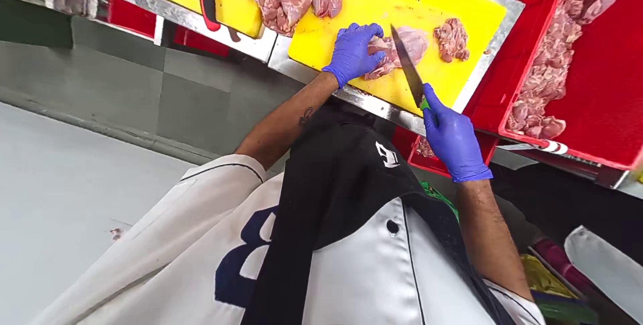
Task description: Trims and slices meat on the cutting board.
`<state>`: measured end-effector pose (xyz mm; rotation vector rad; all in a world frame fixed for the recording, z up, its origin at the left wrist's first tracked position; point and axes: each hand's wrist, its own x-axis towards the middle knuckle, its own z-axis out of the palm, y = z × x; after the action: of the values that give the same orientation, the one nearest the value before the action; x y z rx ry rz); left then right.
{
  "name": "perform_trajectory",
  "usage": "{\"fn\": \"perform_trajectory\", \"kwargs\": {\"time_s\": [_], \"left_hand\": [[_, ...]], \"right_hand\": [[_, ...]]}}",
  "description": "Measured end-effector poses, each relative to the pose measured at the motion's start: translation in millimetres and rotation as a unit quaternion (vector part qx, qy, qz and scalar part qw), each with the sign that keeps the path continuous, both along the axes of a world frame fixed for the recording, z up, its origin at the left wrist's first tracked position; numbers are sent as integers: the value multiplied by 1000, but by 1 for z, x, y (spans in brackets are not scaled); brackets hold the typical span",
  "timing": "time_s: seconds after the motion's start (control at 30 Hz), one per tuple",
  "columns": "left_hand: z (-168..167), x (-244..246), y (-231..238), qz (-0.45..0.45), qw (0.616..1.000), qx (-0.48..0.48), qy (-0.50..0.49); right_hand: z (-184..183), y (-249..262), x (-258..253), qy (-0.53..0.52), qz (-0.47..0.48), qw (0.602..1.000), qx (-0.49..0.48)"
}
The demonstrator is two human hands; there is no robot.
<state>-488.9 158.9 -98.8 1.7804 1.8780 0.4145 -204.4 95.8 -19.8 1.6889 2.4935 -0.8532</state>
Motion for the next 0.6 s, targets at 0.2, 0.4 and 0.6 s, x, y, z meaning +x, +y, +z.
{"fn": "perform_trajectory", "kwargs": {"time_s": [0.2,0.4,0.6], "left_hand": [[5,6,7,-18,998,-40,39],[18,0,18,-37,996,-73,34],[40,-66,47,35,990,-39,133]], "right_hand": [[-23,51,-64,-9,22,1000,-14],[-33,23,-44,-4,2,999,-35],[-2,-87,57,-22,-18,997,-74]]}}
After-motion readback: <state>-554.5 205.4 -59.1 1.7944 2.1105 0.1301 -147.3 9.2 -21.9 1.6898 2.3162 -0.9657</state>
